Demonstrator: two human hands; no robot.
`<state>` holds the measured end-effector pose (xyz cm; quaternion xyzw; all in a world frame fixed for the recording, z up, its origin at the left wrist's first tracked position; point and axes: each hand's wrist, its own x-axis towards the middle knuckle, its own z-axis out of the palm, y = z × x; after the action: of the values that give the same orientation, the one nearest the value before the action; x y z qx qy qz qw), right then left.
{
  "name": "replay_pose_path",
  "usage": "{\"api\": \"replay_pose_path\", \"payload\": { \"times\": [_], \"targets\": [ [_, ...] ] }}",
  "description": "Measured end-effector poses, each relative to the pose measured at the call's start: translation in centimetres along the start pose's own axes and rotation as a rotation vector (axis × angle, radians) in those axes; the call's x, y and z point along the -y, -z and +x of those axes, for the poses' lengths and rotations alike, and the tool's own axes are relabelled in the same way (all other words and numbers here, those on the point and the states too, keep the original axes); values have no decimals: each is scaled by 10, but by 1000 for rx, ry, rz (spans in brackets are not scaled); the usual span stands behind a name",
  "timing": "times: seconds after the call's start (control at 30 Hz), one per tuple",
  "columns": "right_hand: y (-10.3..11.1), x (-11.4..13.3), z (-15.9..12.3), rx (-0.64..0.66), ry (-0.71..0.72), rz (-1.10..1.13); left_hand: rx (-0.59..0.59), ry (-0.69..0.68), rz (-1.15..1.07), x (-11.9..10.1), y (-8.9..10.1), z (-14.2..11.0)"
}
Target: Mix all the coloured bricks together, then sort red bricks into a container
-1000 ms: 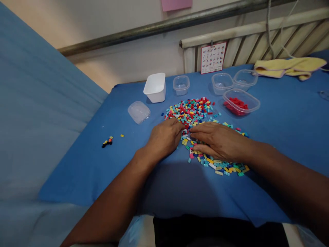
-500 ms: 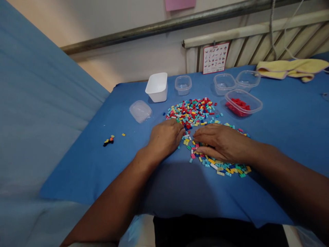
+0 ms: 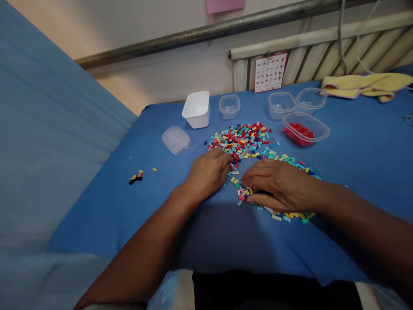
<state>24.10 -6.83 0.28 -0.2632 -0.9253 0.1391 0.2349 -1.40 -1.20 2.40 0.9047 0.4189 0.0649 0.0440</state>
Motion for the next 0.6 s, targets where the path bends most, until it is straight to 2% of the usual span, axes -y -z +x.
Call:
{"api": "replay_pose_path", "payload": {
  "times": [0.1, 0.3, 0.43, 0.6],
  "targets": [
    [2, -3, -1, -60, -9, -49, 38, -50, -35, -2, 3, 0],
    [-1, -13, -2, -148, -148, -133, 24, -90, -99, -2, 2, -1],
    [-4, -17, -6, -147, -205, -140, 37, -106, -115, -2, 0, -1],
    [-7, -17, -4, -86, -102, -80, 36, -134, -111, -5, -1, -1]
  ]
}}
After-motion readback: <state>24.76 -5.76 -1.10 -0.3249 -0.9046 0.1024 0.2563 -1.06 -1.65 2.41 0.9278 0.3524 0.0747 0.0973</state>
